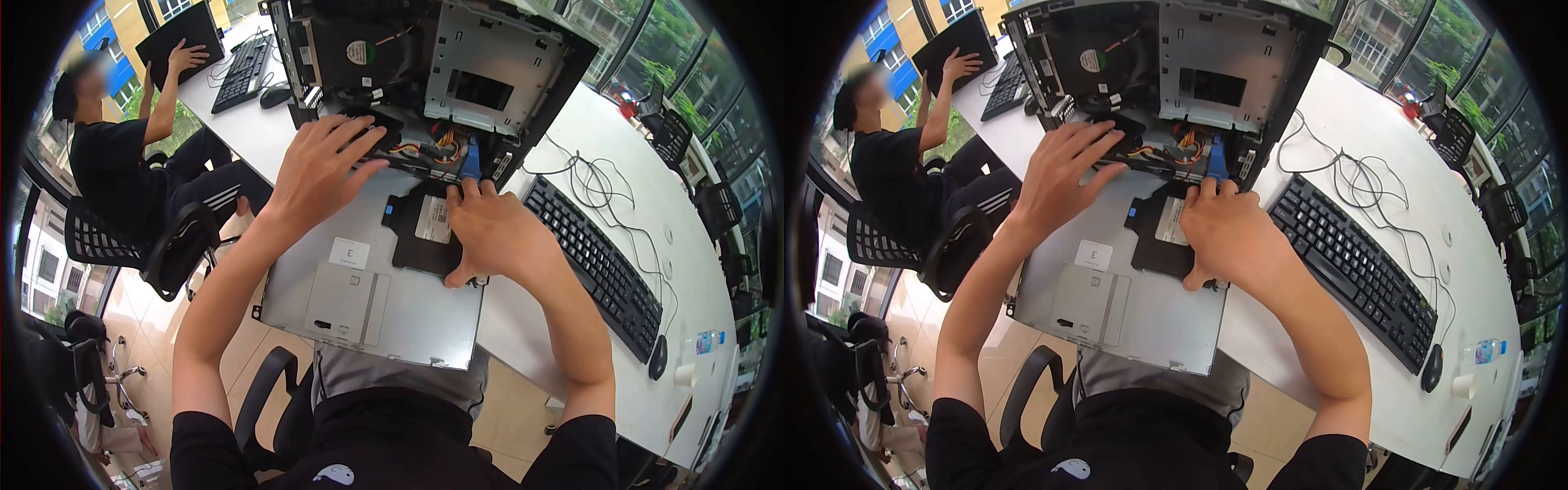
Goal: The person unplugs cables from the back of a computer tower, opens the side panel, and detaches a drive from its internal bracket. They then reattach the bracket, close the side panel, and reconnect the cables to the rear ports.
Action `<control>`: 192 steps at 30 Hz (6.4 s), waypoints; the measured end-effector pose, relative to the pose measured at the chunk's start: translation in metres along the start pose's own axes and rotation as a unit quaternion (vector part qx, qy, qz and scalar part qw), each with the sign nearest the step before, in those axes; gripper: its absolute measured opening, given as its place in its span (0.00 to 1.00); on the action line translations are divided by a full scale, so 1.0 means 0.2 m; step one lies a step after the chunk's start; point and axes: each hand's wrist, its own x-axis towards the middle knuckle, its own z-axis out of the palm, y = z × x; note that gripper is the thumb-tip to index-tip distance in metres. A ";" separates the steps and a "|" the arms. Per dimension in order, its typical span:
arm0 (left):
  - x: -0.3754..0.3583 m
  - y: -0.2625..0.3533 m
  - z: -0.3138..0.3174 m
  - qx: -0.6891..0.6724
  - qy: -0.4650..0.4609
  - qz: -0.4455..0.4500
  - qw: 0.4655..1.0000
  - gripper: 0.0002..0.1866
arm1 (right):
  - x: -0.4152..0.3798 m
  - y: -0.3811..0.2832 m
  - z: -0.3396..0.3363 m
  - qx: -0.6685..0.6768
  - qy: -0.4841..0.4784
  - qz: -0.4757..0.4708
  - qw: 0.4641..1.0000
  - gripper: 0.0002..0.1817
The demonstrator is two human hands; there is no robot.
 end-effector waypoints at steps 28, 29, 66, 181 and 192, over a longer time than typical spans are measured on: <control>0.71 -0.09 -0.29 -0.052 0.137 0.069 0.987 0.27 | -0.10 0.22 -0.30 -0.082 0.498 0.031 0.863 0.59; 0.71 -0.09 -0.29 -0.027 0.124 0.077 0.989 0.27 | -0.07 0.23 -0.28 -0.095 0.501 0.035 0.860 0.59; 0.66 -0.12 -0.23 0.067 0.070 0.105 0.990 0.69 | 0.09 0.32 -0.14 -0.113 0.528 0.059 0.840 0.63; -0.14 0.19 -0.69 0.069 0.058 0.098 0.991 0.23 | -0.49 0.18 -0.46 0.203 0.472 -0.031 0.857 0.16; 0.19 -0.08 -0.69 0.111 0.045 0.064 0.991 0.23 | -0.49 0.20 -0.46 0.170 0.405 -0.094 0.893 0.16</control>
